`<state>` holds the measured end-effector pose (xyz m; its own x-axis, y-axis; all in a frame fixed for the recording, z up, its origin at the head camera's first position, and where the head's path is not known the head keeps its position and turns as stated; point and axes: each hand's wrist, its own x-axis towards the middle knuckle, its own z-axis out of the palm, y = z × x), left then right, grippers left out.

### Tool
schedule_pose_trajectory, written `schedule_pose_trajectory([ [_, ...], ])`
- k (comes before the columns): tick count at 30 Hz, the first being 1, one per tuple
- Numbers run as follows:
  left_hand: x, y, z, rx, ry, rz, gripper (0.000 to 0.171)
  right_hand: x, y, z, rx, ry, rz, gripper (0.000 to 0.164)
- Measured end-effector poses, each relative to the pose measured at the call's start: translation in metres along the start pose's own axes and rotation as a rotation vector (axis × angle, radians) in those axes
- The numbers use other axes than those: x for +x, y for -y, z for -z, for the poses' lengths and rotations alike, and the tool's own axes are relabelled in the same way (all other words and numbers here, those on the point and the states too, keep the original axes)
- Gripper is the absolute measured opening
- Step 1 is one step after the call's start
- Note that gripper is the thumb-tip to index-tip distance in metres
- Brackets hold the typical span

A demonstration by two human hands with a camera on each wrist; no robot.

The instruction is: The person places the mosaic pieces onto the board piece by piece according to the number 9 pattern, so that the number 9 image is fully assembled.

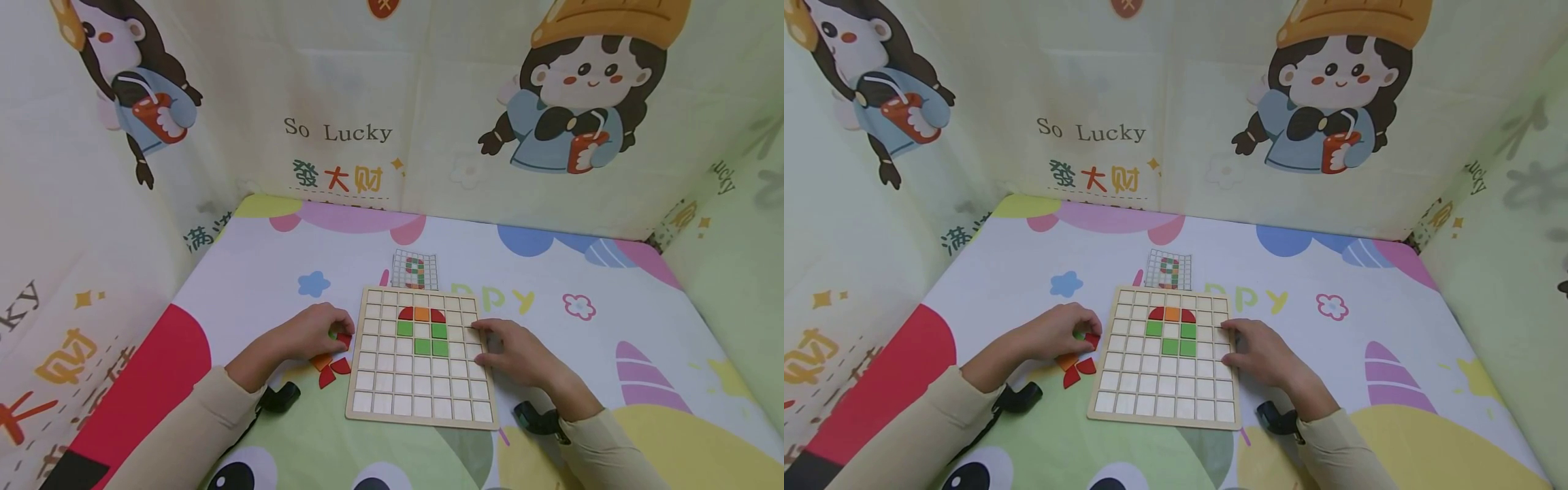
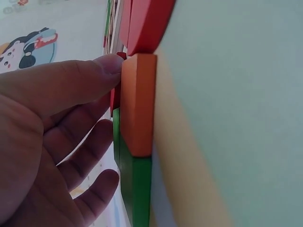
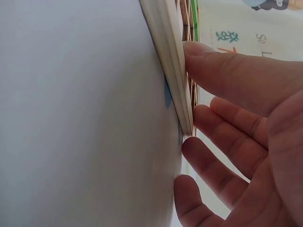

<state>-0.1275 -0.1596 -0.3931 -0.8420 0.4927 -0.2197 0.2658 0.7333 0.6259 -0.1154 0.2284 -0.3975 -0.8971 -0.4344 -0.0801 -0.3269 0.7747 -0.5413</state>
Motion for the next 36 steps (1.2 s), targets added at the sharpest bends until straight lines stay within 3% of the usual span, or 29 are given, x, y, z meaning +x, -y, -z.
schedule_pose_trajectory([
  [15, 0.001, -0.002, -0.002, 0.109, -0.036, -0.024, 0.02, -0.001, 0.0, 0.0, 0.01, 0.001, 0.001, 0.055],
  [36, 0.002, -0.011, -0.001, 0.093, -0.064, -0.026, 0.02, 0.0, -0.001, 0.0, 0.015, -0.002, 0.007, 0.054],
])
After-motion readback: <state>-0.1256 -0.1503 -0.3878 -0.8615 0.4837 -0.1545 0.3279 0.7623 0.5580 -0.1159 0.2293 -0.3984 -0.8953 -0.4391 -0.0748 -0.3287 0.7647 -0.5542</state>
